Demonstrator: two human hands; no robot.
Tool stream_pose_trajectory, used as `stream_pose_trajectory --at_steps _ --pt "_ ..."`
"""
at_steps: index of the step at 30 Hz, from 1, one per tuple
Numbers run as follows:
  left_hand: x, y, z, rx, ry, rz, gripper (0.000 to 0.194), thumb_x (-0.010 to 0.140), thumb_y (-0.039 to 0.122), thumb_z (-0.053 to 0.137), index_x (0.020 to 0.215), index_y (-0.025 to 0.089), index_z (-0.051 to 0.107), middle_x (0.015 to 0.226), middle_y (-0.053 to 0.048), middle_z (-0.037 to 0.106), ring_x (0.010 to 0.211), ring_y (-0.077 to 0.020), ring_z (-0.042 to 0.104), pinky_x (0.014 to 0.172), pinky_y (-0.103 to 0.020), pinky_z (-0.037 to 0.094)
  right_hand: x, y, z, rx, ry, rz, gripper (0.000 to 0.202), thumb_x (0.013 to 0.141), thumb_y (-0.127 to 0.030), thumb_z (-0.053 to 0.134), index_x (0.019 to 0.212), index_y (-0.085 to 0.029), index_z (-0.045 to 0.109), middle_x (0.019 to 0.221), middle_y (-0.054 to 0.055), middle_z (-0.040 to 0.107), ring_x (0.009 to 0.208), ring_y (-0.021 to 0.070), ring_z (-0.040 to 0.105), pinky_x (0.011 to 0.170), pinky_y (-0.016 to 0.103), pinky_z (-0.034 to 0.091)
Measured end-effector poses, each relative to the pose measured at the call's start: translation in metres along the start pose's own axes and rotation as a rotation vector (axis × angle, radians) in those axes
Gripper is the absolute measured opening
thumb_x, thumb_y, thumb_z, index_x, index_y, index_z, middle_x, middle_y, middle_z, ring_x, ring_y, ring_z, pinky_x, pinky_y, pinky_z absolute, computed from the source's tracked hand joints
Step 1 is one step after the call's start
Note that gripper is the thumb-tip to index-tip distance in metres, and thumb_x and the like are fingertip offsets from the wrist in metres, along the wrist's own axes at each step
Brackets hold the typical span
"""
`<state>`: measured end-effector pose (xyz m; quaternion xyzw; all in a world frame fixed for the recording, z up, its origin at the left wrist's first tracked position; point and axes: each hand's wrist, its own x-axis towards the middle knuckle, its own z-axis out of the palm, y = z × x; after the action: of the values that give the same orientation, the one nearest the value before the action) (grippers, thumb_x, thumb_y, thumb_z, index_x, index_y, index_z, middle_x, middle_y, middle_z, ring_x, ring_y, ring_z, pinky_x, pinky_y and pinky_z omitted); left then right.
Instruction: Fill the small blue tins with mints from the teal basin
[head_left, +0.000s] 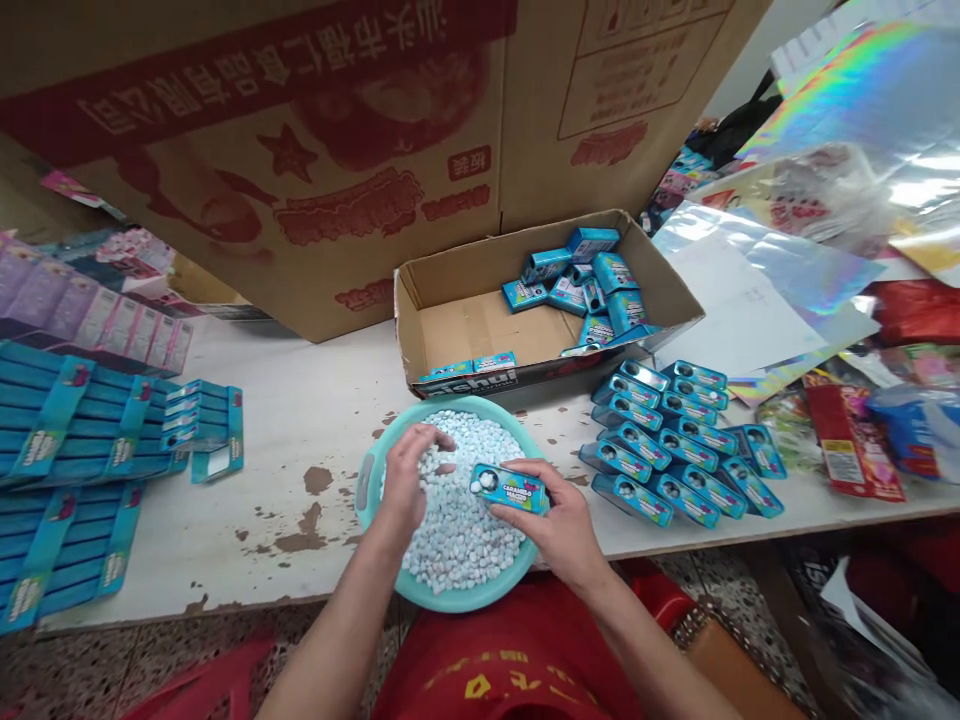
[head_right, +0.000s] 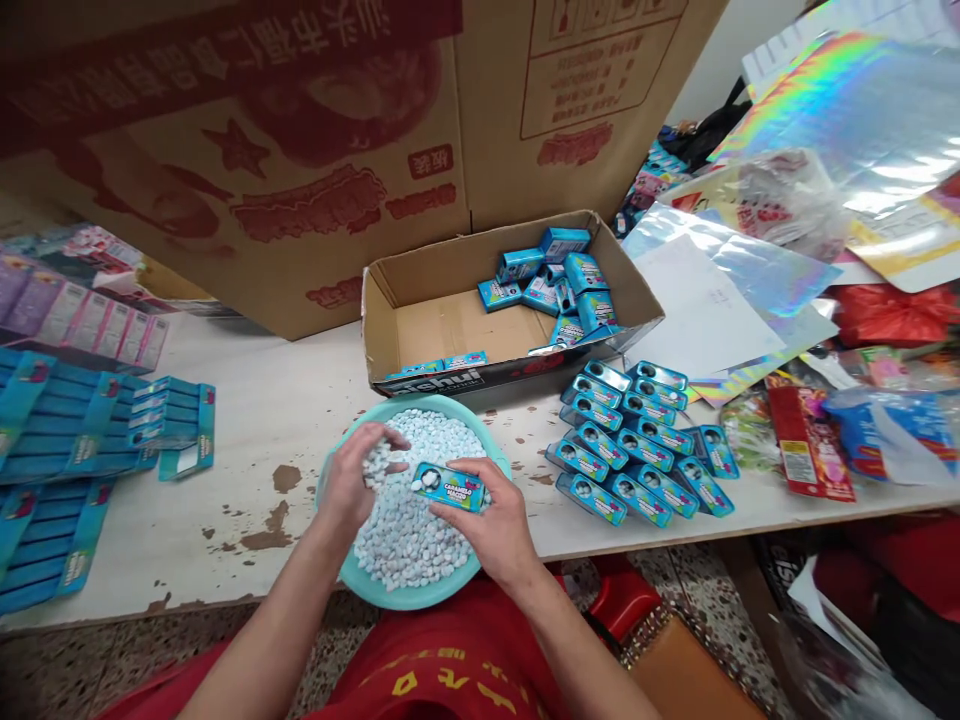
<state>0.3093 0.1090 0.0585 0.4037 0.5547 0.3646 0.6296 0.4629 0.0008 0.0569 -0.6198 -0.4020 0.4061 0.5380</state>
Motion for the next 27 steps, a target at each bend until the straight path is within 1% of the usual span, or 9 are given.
stream_pose_trajectory --at_steps 1,3,5,8,13,19,22,24,27 --pt "0.005 -0.006 -0.007 0.208 0.006 0.055 0.026 0.065 0.042 0.067 0.077 0.019 0.06 0.091 -0.005 0.063 0.09 -0.0211 0.057 0.069 -0.03 0.047 0.001 0.001 -0.004 0.028 0.011 0.021 0.036 0.063 -0.035 0.079 0.093 -0.021 0.066 0.097 0.005 0.066 0.089 0.0212 0.063 0.081 0.033 0.052" --pt "0.012 -0.018 -0.016 0.501 0.032 0.141 0.033 0.063 0.042 0.07 0.088 0.02 0.065 0.109 -0.008 0.063 0.11 -0.0273 0.051 0.09 -0.039 0.043 0.005 0.003 -0.011 0.074 0.031 0.056 0.037 0.06 -0.034 0.081 0.092 -0.021 0.067 0.097 0.005 0.067 0.089 0.0216 0.064 0.082 0.034 0.053" --pt "0.018 -0.024 -0.018 0.558 0.04 0.164 0.037 0.069 0.045 0.065 0.097 0.02 0.064 0.113 -0.008 0.062 0.112 -0.0272 0.052 0.096 -0.042 0.039 0.009 0.005 -0.019 0.128 0.043 0.078 0.039 0.057 -0.033 0.083 0.091 -0.022 0.067 0.096 0.005 0.067 0.089 0.0214 0.064 0.08 0.034 0.053" --pt "0.021 -0.022 -0.003 0.453 -0.025 0.139 0.034 0.076 0.047 0.059 0.096 0.019 0.063 0.102 -0.007 0.065 0.097 -0.0225 0.06 0.089 -0.037 0.044 0.017 0.009 -0.03 0.214 0.069 0.093 0.042 0.055 -0.035 0.084 0.091 -0.023 0.067 0.095 0.003 0.068 0.085 0.0204 0.064 0.075 0.031 0.054" --pt "0.025 -0.002 0.043 0.305 -0.08 0.17 0.031 0.076 0.045 0.062 0.089 0.017 0.063 0.085 -0.003 0.065 0.074 -0.0152 0.061 0.073 -0.029 0.049 0.03 0.016 -0.047 0.155 0.1 0.065 0.042 0.056 -0.037 0.083 0.091 -0.022 0.067 0.095 0.004 0.066 0.088 0.021 0.063 0.076 0.032 0.053" --pt "0.037 0.015 0.083 0.316 -0.207 0.268 0.026 0.079 0.042 0.061 0.089 0.018 0.064 0.082 -0.002 0.065 0.069 -0.0133 0.06 0.07 -0.026 0.048 0.046 0.023 -0.069 0.076 0.188 0.006 0.036 0.06 -0.035 0.08 0.091 -0.022 0.066 0.095 0.004 0.062 0.09 0.0207 0.06 0.079 0.032 0.051" --pt "0.07 0.027 0.11 0.394 -0.186 0.33 0.027 0.08 0.043 0.057 0.088 0.018 0.064 0.083 -0.003 0.066 0.07 -0.015 0.061 0.071 -0.027 0.048 0.056 0.021 -0.081 0.01 0.19 -0.025 0.029 0.065 -0.031 0.076 0.09 -0.022 0.065 0.087 0.002 0.06 0.08 0.0179 0.059 0.072 0.029 0.05" --pt "0.104 0.035 0.139 0.549 -0.237 0.41 0.028 0.082 0.04 0.053 0.092 0.017 0.064 0.089 -0.005 0.067 0.077 -0.0175 0.062 0.074 -0.029 0.048 0.063 0.02 -0.088 -0.092 0.166 -0.064 0.028 0.065 -0.028 0.076 0.089 -0.022 0.065 0.085 0.001 0.061 0.079 0.0179 0.059 0.071 0.029 0.049" --pt "0.156 0.04 0.195 0.954 -0.54 0.417 0.034 0.08 0.032 0.051 0.108 0.016 0.061 0.109 -0.01 0.064 0.097 -0.0222 0.059 0.085 -0.032 0.045 0.076 0.027 -0.097 -0.255 0.146 -0.102 0.029 0.067 -0.026 0.075 0.094 -0.022 0.065 0.09 0.002 0.064 0.084 0.0197 0.06 0.075 0.031 0.049"
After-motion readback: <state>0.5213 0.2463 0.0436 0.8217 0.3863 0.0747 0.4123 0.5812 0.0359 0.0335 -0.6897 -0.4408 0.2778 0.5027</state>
